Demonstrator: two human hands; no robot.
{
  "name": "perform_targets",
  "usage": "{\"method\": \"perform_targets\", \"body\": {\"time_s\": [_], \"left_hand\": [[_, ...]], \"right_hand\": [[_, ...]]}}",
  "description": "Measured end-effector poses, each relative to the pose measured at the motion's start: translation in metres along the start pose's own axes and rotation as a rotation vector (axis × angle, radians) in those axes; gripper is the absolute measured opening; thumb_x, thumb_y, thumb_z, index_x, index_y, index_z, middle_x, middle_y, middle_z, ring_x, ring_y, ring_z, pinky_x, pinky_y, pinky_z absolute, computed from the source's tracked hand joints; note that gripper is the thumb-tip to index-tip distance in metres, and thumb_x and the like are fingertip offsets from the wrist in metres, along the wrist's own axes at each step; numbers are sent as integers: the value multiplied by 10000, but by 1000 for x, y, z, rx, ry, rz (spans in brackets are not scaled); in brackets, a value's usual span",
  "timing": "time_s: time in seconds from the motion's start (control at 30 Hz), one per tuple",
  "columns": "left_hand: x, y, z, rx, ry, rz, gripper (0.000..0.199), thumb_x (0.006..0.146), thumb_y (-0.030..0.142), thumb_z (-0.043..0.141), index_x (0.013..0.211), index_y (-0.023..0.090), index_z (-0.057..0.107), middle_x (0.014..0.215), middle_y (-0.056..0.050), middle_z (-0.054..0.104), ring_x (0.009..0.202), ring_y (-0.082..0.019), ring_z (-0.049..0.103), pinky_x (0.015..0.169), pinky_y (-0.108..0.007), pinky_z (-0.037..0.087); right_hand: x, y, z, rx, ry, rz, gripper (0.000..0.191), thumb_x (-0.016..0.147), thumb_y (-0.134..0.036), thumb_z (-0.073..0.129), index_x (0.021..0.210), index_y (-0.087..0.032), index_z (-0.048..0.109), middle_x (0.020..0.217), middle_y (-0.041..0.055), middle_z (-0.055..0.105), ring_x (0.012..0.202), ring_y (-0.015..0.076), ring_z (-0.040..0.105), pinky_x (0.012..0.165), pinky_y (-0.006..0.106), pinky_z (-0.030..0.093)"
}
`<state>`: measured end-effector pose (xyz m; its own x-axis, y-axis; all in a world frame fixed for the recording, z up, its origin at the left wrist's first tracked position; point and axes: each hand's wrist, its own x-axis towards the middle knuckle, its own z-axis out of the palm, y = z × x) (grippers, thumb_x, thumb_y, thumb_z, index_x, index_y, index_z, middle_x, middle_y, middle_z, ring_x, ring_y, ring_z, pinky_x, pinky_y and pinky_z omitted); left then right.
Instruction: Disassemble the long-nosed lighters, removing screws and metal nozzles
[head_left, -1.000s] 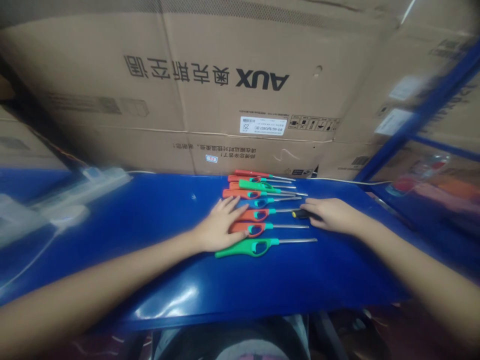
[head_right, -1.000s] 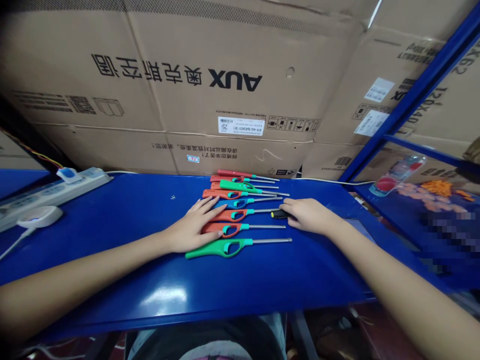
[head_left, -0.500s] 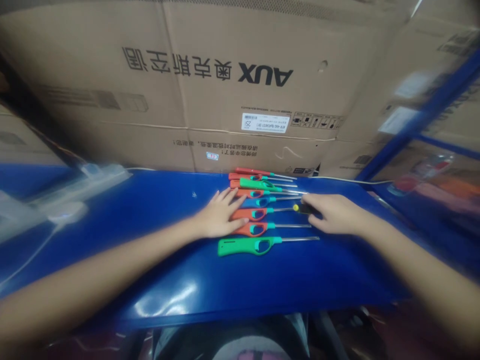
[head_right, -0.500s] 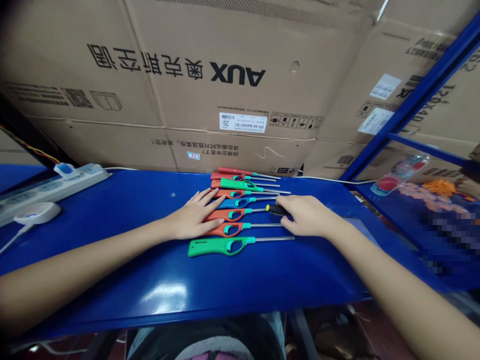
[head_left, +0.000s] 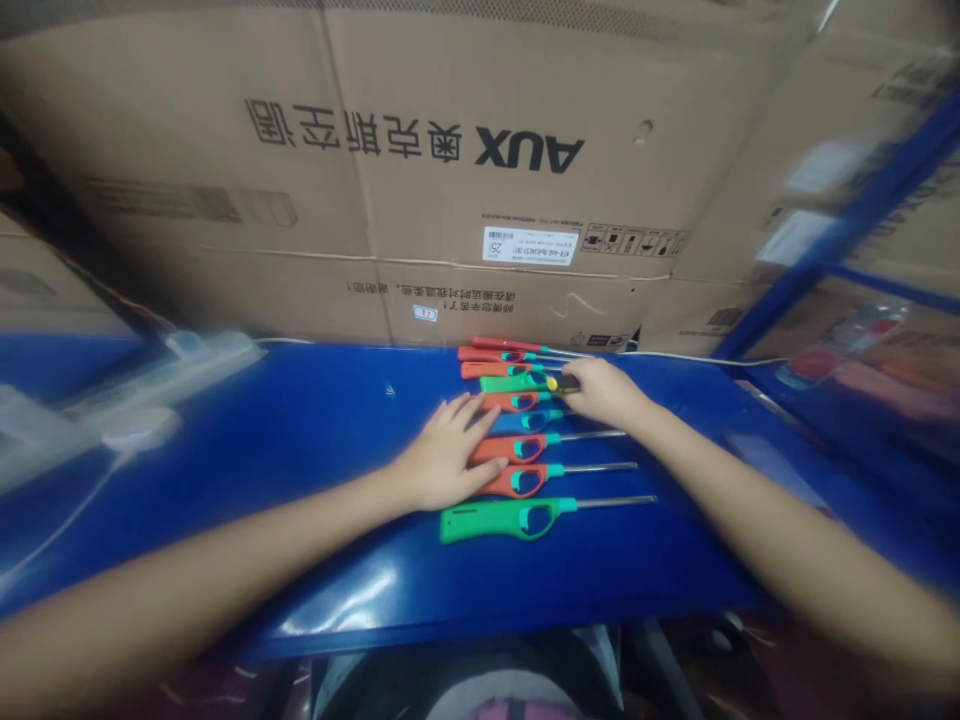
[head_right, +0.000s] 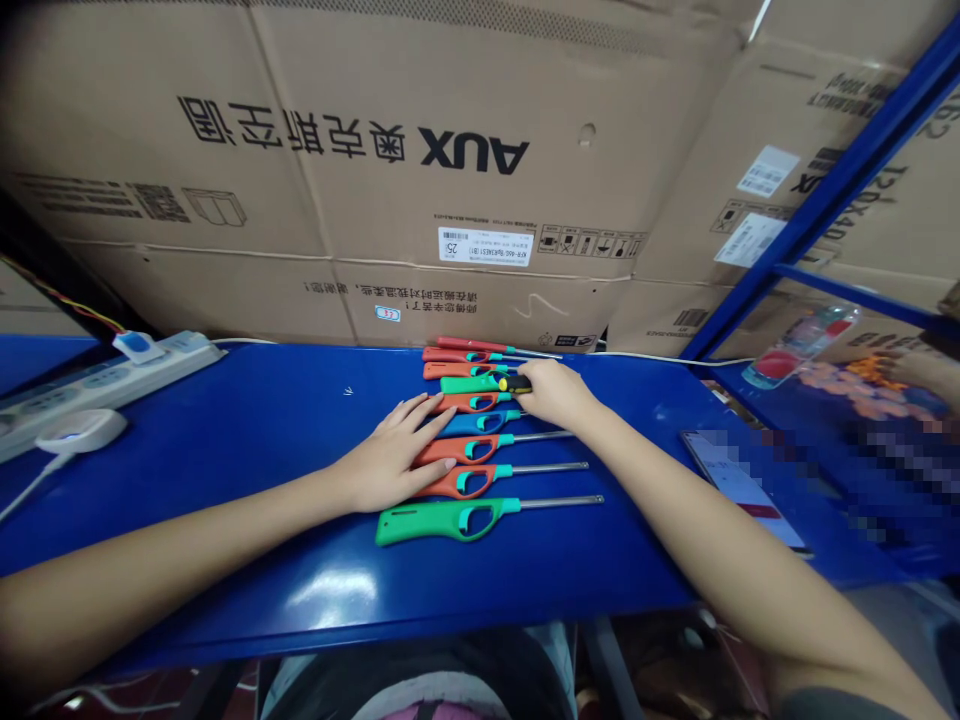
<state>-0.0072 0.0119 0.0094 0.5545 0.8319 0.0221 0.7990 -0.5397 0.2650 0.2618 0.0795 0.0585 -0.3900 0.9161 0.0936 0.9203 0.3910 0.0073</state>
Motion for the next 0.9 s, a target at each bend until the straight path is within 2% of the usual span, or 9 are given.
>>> {"method": "perform_targets", "body": {"time_s": [0.1,0.17,0.3,0.43,0.6,0.73,0.9], "left_hand": [[1,1,0,-6,9,-1,779,969,648,386,1602,210,263,1687,-131,136,1557,-363,89,1250,-570,151],[1,1,1,-17,23,1,765,970,632,409,1598,217,273,1683,-131,154,1555,-365,99,1245,-586,155],[1,1,3,-35,47,-13,766,965,618,435,1592,200,295,1678,-144,162,1549,-385,111,1239,-602,161],[0,1,5,-62,49,-18,775,960,632,433,1594,211,289,1681,-130,154,1552,-381,98,1240,-606,153],[0,1,4,-66,59,-17,778,959,626,434,1589,190,302,1678,-142,163,1553,-371,108,1243,-600,150],[-1,1,5,-61,64,-26,769,955,621,438,1580,187,323,1678,-146,165,1552,-367,119,1242,-596,155],[0,-2,7,-85,80,-27,783,952,650,431,1570,177,349,1675,-155,175,1551,-368,121,1244,-581,167]], "right_hand": [[24,-3,6,24,-8,-52,217,836,-135,556,1035,-180,630,1168,127,640,948,245,647,704,288,412],[34,-5,7,47,-37,-82,296,841,-153,587,1136,-172,613,1245,146,597,942,248,648,700,291,421],[46,-9,5,137,-132,-170,220,901,-305,625,1077,-172,623,1150,126,649,936,230,645,745,282,453],[51,-10,0,202,-163,-206,264,893,-341,654,1102,-186,610,1107,111,684,916,225,642,771,296,459],[56,-14,7,216,-97,-184,172,860,-301,684,950,-179,603,1005,105,682,813,211,622,673,280,413],[56,-25,17,248,-19,-207,161,848,-247,694,944,-190,578,961,71,685,811,196,618,661,267,399],[53,-33,18,294,19,-238,252,912,-433,655,961,-192,601,959,47,699,832,180,643,708,263,461]]}}
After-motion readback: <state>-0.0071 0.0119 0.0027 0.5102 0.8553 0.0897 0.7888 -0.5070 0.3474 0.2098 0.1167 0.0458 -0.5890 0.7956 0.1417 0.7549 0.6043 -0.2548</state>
